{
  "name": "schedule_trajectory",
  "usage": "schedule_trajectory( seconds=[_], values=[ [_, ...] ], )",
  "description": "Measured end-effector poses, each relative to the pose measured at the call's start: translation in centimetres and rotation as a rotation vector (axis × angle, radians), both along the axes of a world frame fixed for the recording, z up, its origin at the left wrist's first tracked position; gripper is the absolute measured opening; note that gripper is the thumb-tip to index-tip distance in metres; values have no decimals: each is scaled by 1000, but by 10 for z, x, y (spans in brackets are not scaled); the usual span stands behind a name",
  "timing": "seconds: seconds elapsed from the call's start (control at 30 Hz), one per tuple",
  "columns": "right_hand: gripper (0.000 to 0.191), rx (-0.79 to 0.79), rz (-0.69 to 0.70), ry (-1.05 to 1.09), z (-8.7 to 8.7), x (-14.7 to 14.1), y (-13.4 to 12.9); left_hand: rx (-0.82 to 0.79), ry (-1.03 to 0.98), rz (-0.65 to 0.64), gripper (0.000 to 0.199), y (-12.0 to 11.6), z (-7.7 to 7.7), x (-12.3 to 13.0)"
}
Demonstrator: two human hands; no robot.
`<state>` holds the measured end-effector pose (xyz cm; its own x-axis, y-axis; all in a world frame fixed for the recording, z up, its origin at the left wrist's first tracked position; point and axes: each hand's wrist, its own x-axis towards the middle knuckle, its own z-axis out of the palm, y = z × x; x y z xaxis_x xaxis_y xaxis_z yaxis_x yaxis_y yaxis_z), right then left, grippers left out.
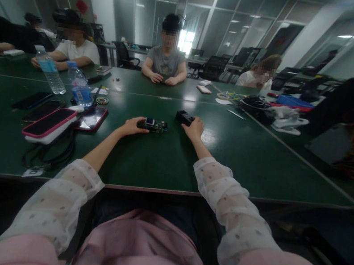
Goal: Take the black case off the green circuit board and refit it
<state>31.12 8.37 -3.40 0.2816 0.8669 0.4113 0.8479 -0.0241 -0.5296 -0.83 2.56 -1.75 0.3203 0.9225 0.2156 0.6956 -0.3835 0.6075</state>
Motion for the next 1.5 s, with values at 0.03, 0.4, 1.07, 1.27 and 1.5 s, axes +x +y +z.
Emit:
schedule_trajectory(
  seconds=[0.03, 0.4, 1.07, 1.27, 1.5],
  values=[
    [70, 7, -6, 14, -1, 0, 0, 0, 4, -2, 69, 0, 0, 0],
    [74, 119, 43, 148, -1, -2, 0, -12, 11, -2, 67, -2, 2, 0],
    [57, 89, 83, 142, -3, 2, 3, -16, 14, -4, 69, -2, 3, 1],
    [51, 111, 76, 205, -2, 8, 10, -31, 9, -10, 68, -5, 7, 2],
    [58, 197, 96, 411, 13, 10, 20, -25, -1, -21, 69, -4, 5, 0]
  ],
)
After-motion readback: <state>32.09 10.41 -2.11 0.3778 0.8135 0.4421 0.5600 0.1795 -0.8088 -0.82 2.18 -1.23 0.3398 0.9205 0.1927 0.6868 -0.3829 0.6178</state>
